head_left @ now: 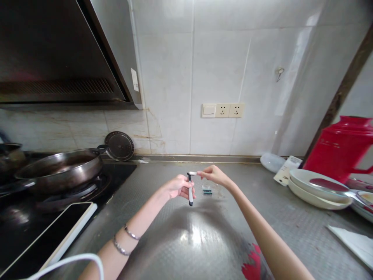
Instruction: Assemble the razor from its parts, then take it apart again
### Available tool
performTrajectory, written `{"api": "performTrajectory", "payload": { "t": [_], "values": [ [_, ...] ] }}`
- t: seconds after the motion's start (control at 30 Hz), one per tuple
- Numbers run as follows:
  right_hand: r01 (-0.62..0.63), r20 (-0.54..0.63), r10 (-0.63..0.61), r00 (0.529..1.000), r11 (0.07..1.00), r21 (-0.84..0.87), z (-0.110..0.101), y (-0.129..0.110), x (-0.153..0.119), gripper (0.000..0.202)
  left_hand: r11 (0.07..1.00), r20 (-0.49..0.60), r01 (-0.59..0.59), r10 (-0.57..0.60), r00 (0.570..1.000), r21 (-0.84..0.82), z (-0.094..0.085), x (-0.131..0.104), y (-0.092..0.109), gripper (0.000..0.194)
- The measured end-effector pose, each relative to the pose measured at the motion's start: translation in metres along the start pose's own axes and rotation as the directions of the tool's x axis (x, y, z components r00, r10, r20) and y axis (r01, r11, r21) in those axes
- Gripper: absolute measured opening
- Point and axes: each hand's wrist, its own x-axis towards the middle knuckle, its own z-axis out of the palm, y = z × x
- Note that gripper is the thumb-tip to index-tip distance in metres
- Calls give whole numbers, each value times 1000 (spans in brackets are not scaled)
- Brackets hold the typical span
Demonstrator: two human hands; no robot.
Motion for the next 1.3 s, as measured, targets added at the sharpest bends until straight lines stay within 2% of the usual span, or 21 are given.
{"api": "performTrajectory", "payload": {
  "t": [0.13, 0.3, 0.47, 0.63, 0.77, 0.93, 1.07, 1.23, 1.3],
  "values": [
    [-31, -72, 28, 997, 998, -50, -2, 0, -1, 59, 1000, 12, 16, -16, 1000, 12, 4, 0, -3, 26],
    [-16, 102, 11, 995, 999, 45, -8, -6, -4, 58, 999, 8, 22, -22, 1000, 29, 11, 0, -6, 24],
    [-27, -55, 23, 998, 997, -73, -11, -10, -5, 57, 1000, -16, 14, -13, 1000, 25, 10, -1, -6, 25],
    [-39, 93, 36, 995, 999, 25, -9, -5, -4, 59, 1000, 16, 11, -12, 1000, 25, 8, 2, -10, 28],
    [-74, -5, 74, 997, 996, -55, -7, 1, -2, 60, 999, 14, 33, -34, 999, 37, 8, 5, -14, 27],
    [-62, 99, 60, 993, 998, 18, -7, 0, -2, 60, 999, 32, 25, -26, 999, 36, 9, 5, -15, 25],
    [-100, 9, 101, 995, 993, -65, -10, -4, -3, 59, 998, 16, 46, -47, 999, 46, 12, 5, -16, 23],
    [-60, 138, 51, 989, 996, 65, -16, -5, -6, 59, 999, 18, 35, -36, 999, 31, 14, 4, -14, 23],
    [-73, 83, 69, 994, 996, 44, -18, -3, -6, 58, 1000, 34, 21, -21, 999, 13, 14, 3, -13, 24]
  ]
}}
